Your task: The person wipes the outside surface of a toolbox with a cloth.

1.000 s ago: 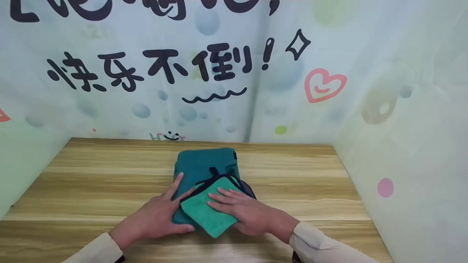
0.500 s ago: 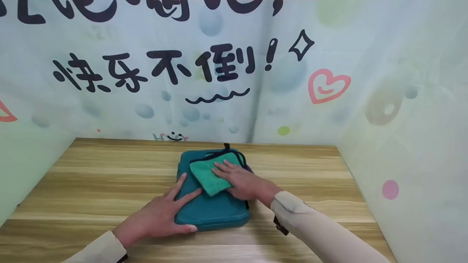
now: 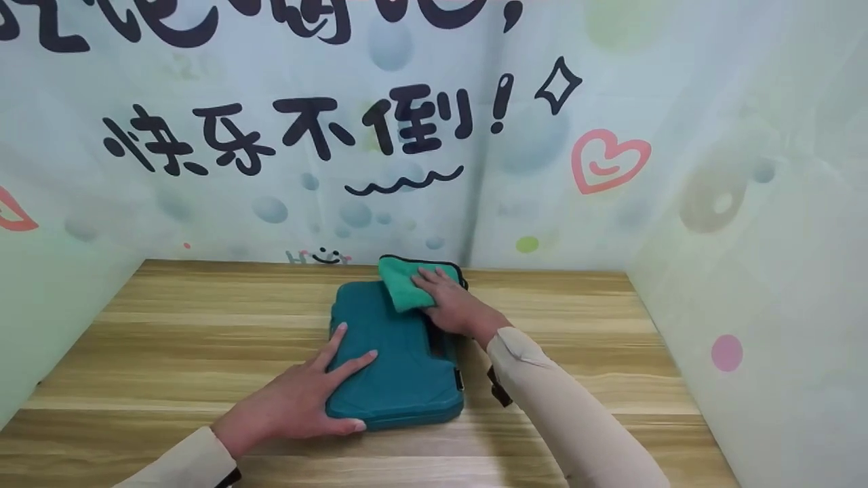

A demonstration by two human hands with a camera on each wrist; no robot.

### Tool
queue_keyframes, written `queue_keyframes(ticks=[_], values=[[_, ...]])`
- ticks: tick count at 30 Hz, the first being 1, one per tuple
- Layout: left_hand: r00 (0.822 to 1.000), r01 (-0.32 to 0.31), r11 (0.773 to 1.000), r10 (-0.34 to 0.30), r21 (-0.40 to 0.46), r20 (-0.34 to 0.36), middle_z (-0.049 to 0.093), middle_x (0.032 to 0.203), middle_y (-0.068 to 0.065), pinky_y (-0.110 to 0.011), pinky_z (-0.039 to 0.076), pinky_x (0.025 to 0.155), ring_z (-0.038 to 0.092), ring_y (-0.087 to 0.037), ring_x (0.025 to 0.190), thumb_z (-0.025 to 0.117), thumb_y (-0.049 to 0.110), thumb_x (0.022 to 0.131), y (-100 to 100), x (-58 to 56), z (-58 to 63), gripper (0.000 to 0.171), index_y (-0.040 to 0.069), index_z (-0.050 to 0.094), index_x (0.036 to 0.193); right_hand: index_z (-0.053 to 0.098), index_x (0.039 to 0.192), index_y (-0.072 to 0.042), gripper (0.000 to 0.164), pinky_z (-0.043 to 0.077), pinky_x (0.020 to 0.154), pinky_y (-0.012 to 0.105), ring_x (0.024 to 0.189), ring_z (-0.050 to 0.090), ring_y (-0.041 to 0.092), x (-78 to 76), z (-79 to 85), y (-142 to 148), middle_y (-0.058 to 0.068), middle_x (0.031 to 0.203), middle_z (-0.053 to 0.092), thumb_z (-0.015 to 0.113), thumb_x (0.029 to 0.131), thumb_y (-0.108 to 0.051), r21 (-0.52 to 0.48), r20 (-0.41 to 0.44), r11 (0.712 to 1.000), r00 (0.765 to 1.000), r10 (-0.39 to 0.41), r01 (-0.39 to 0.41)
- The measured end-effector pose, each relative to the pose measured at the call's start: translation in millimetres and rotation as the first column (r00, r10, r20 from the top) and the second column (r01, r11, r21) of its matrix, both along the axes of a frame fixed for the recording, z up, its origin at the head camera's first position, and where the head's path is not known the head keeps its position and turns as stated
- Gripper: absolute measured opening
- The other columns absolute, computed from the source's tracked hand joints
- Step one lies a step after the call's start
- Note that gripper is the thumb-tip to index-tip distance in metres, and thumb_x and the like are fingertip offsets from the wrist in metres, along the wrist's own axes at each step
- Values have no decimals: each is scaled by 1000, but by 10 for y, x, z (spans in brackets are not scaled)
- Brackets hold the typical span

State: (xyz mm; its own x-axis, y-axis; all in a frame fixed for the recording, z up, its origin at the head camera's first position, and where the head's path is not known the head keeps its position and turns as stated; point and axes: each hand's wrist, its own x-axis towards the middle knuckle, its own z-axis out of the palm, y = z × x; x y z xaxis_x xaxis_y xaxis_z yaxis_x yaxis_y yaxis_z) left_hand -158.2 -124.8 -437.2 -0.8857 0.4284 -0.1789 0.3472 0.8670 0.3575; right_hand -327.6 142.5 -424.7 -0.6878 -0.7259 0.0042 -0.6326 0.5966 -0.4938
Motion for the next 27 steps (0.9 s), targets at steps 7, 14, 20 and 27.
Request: queue_keyframes(ticks=[7,14,20,27], values=[[997,-9,999,6,36,82,-11,168,-14,-63,41,102,19,-50,146,70,72,80,4,-52,115,98,37,28,161,36,157,-3,51,27,113,57,141,36,36,-165,-138,58,18,157,38,44,111,-24,-248,159,956,980,-121,158],[988,-12,997,0,72,156,-19,166,-16,-67,43,96,15,-57,144,78,58,84,18,-167,120,97,36,25,162,45,149,-2,51,28,113,56,137,40,32,-156,-261,131,16,152,44,45,110,-34,-353,402,834,874,-274,423],[989,-10,994,-6,106,148,-26,164,-16,-68,43,96,4,-60,144,79,59,82,75,-241,56,103,39,19,163,31,159,-8,58,19,117,56,146,28,30,-110,-362,145,11,161,33,43,110,-38,-445,584,708,777,-235,549],[999,24,993,-28,112,27,-23,165,-15,-71,32,102,-15,-60,142,72,77,74,155,-251,-58,111,45,13,162,31,160,-16,57,16,118,56,146,27,26,-33,-431,152,4,161,33,44,110,-39,-506,643,638,747,-169,580]])
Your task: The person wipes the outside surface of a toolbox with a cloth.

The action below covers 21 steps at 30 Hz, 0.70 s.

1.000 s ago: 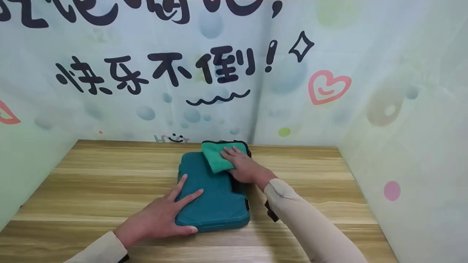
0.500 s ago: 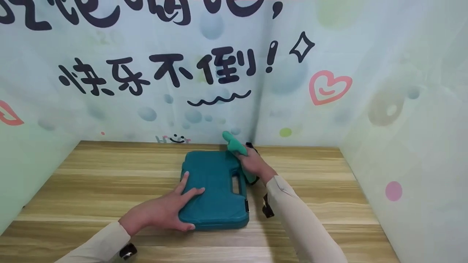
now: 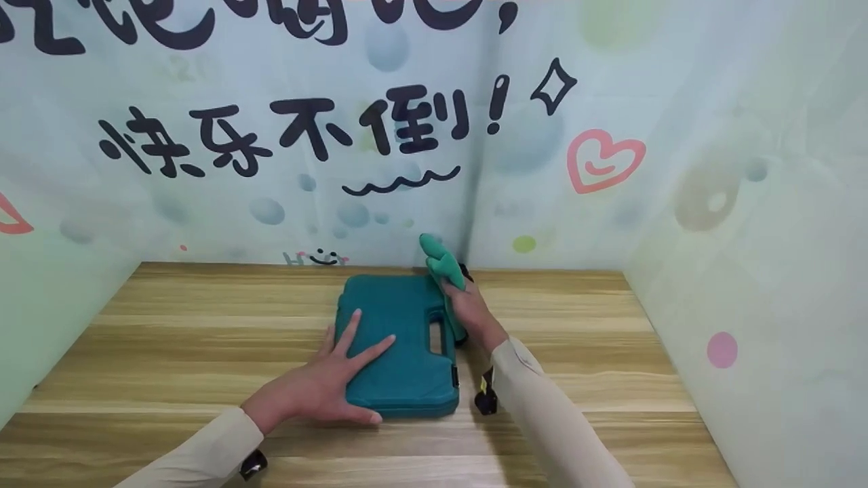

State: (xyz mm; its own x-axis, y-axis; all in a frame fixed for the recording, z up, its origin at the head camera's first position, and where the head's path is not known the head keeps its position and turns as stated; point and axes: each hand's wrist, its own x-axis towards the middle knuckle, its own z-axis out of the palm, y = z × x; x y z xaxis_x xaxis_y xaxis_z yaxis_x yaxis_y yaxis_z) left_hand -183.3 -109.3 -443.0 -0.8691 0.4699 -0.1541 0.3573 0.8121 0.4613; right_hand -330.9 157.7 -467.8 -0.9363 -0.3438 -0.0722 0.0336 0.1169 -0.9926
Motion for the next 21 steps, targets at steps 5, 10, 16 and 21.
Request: queue_keyframes(ticks=[5,10,16,21], values=[[999,1,1000,-2,-12,-40,-23,165,-16,-70,30,104,-15,-61,141,68,80,76,16,12,-44,108,45,11,162,26,162,-21,59,10,118,58,147,23,24,101,-26,2,0,162,29,44,109,-41,0,-8,1000,1000,23,-23],[999,1,1000,-2,-16,-50,-23,165,-17,-70,30,105,-14,-62,140,67,79,77,31,16,-72,108,45,11,162,20,162,-13,64,9,118,58,147,22,27,273,-48,65,6,163,25,45,109,-39,12,-3,999,999,34,-34],[999,-17,1000,18,8,-50,-23,165,-16,-70,33,103,-14,-63,140,69,79,76,45,24,-90,108,44,14,162,22,159,-3,64,13,117,57,144,26,31,462,-45,126,13,158,31,49,109,-32,23,-32,999,998,48,-47],[997,-48,998,50,35,-58,-20,165,-17,-71,29,105,-12,-65,139,71,79,74,64,35,-105,109,41,20,162,24,158,2,62,16,118,53,144,26,29,627,-33,179,15,159,32,49,109,-27,62,-59,995,995,84,-81]])
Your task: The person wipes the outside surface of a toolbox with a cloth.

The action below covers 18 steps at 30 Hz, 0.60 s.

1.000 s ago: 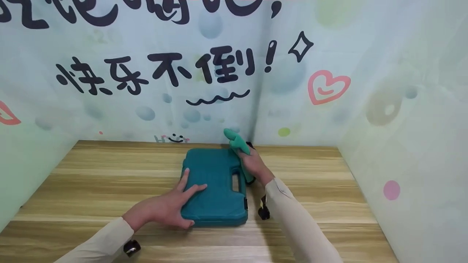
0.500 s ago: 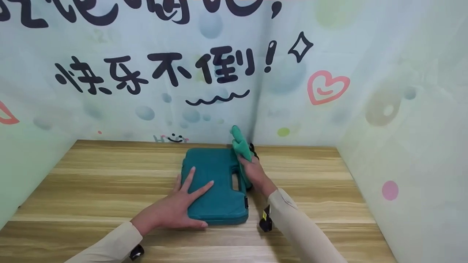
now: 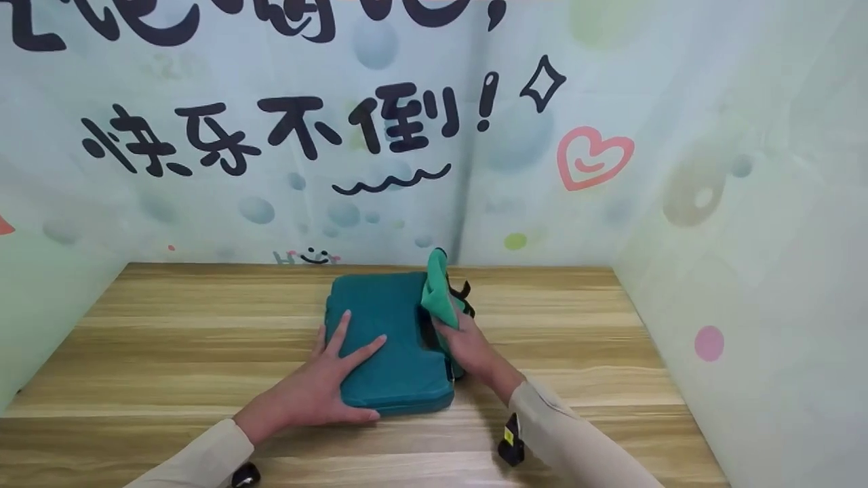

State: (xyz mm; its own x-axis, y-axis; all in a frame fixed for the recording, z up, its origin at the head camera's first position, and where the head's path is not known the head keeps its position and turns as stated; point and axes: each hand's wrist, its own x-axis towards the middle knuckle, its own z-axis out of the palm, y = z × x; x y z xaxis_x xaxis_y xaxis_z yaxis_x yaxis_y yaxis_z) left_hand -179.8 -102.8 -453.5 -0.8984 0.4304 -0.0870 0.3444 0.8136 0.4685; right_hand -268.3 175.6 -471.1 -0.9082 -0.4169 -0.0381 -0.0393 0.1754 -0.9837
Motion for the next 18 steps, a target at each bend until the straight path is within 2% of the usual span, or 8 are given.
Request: queue_keyframes(ticks=[4,7,9,12,18], values=[[1000,-10,999,11,39,-23,-15,166,-18,-70,35,102,-8,-66,139,74,77,73,-12,17,-4,107,39,27,161,27,159,-1,61,20,117,49,145,26,27,152,25,45,12,160,32,50,109,-27,42,-39,997,997,60,-58],[1000,-9,998,11,58,-28,-11,167,-19,-70,39,98,-5,-67,139,75,75,73,-27,17,1,106,37,30,161,23,162,-7,61,18,118,51,149,19,28,237,46,86,12,164,25,48,110,-27,125,-107,987,987,119,-105],[1000,-11,998,12,63,-25,-10,167,-19,-70,40,97,-4,-67,139,76,75,73,-36,16,-2,105,36,32,161,19,163,-8,61,16,118,54,150,14,32,283,60,112,14,165,21,46,110,-23,191,-157,973,974,164,-133],[999,-20,998,22,53,-24,-8,168,-17,-70,40,97,-2,-66,140,75,76,72,-44,24,2,106,36,32,160,19,163,-8,60,16,116,59,150,15,38,350,90,151,19,164,22,45,110,-17,276,-230,948,947,225,-158],[997,-72,997,72,31,-15,-3,169,-12,-70,38,99,5,-62,142,75,79,67,-21,58,14,118,25,30,162,26,161,-7,57,22,114,61,147,23,39,443,180,235,19,161,29,48,109,-15,371,-271,908,913,306,-194]])
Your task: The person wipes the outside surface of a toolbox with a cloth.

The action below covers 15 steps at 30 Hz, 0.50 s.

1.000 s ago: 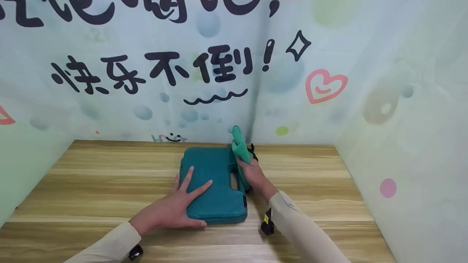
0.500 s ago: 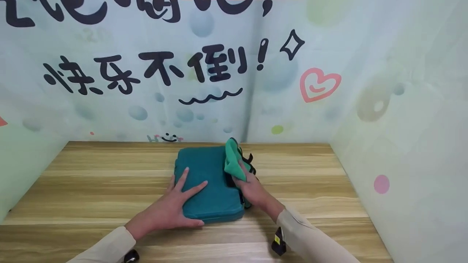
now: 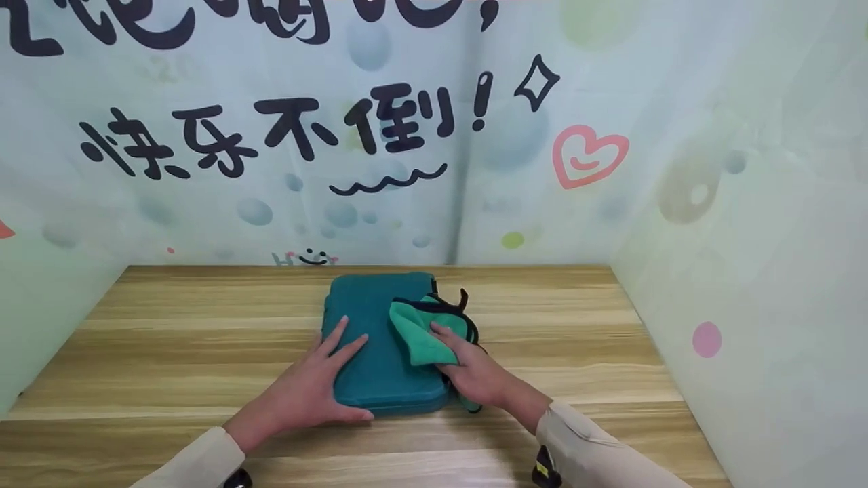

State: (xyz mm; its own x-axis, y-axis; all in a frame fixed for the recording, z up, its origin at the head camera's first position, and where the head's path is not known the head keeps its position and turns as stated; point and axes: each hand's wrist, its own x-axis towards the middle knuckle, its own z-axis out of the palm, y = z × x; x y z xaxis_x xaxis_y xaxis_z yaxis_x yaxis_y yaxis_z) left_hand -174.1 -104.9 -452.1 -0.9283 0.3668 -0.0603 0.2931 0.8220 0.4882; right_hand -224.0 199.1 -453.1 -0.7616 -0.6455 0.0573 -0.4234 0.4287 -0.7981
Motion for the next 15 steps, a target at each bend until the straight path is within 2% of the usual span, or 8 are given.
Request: queue_keyframes(ticks=[3,8,12,15], values=[[1000,-17,1000,17,-16,19,-2,169,-11,-69,37,100,8,-61,143,76,80,66,18,8,5,124,20,27,163,28,160,-5,56,21,114,60,148,22,39,25,35,23,19,161,29,48,109,-13,53,-32,998,999,27,-25],[999,-18,999,20,-38,43,-3,169,-11,-70,37,100,10,-61,143,77,79,66,37,0,24,125,19,25,163,31,157,2,53,23,114,60,147,25,40,63,118,19,18,160,33,48,107,-9,126,-89,990,994,70,-58],[999,-15,999,17,-50,48,-4,169,-10,-69,37,100,10,-61,142,78,78,67,26,-3,39,124,21,25,164,36,154,3,51,25,113,60,145,29,39,69,167,-26,17,157,37,49,106,-5,154,-113,987,992,64,-46],[1000,3,998,-1,-69,25,-2,169,-12,-69,39,99,13,-63,141,77,77,68,0,-2,44,122,21,26,163,38,154,3,50,25,114,58,146,28,38,63,150,-64,17,158,37,48,105,-3,143,-108,989,993,51,-35]])
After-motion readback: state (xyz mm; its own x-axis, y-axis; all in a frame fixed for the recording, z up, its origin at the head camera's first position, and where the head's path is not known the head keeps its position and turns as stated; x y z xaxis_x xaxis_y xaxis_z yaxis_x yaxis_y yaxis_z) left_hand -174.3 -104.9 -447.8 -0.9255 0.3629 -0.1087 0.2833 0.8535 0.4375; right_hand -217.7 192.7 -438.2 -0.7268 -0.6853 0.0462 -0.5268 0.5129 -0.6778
